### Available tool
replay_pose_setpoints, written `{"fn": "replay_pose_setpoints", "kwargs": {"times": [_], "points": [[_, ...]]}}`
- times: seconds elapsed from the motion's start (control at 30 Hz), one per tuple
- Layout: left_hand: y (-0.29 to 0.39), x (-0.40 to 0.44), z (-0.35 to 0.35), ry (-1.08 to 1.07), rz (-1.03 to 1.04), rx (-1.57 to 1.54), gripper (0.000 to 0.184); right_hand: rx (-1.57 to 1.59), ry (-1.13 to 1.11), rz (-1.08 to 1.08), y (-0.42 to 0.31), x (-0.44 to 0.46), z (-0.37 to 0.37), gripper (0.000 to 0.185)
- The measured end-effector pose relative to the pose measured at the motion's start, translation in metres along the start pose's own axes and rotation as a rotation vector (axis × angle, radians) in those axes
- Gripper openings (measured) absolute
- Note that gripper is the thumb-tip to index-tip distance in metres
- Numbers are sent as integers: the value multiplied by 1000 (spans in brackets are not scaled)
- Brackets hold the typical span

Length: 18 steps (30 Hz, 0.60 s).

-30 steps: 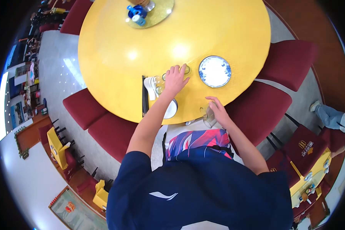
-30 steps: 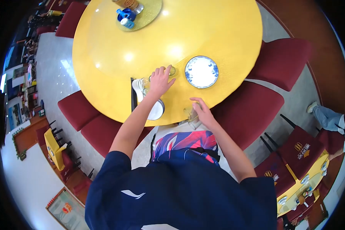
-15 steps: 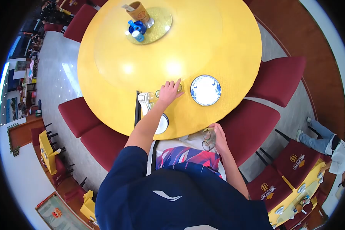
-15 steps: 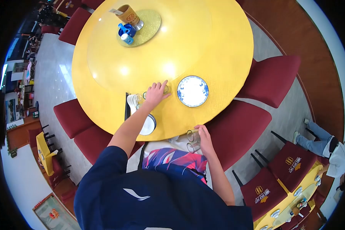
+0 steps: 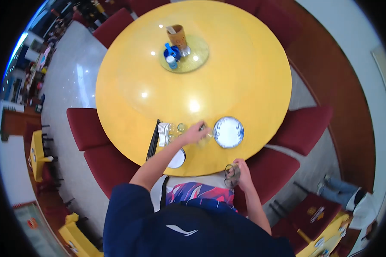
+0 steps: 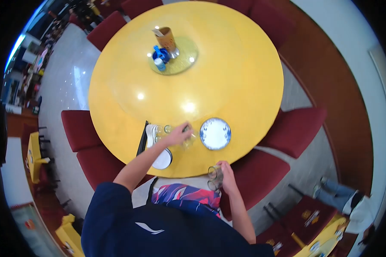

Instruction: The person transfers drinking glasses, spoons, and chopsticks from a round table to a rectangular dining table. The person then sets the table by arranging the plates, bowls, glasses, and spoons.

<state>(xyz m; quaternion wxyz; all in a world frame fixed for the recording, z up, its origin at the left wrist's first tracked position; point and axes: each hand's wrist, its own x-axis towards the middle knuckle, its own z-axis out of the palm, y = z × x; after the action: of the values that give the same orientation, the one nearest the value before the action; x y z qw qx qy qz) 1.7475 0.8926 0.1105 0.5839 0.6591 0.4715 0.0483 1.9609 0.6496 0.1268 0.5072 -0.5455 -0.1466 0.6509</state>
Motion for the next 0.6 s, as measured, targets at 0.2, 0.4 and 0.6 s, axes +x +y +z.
{"fn": "replay_pose_setpoints", "kwargs": {"times": [0.2, 0.4, 0.6], "points": [[-53, -133, 52, -231, -119, -969, 56, 88, -179, 259, -44, 3, 35, 33], [-58, -267, 67, -8, -266, -1326, 64, 70, -486, 370, -35, 27, 90, 37], [-111, -355, 88, 124, -62, -1543, 63, -29, -666, 459, -2, -17, 168, 35]]}}
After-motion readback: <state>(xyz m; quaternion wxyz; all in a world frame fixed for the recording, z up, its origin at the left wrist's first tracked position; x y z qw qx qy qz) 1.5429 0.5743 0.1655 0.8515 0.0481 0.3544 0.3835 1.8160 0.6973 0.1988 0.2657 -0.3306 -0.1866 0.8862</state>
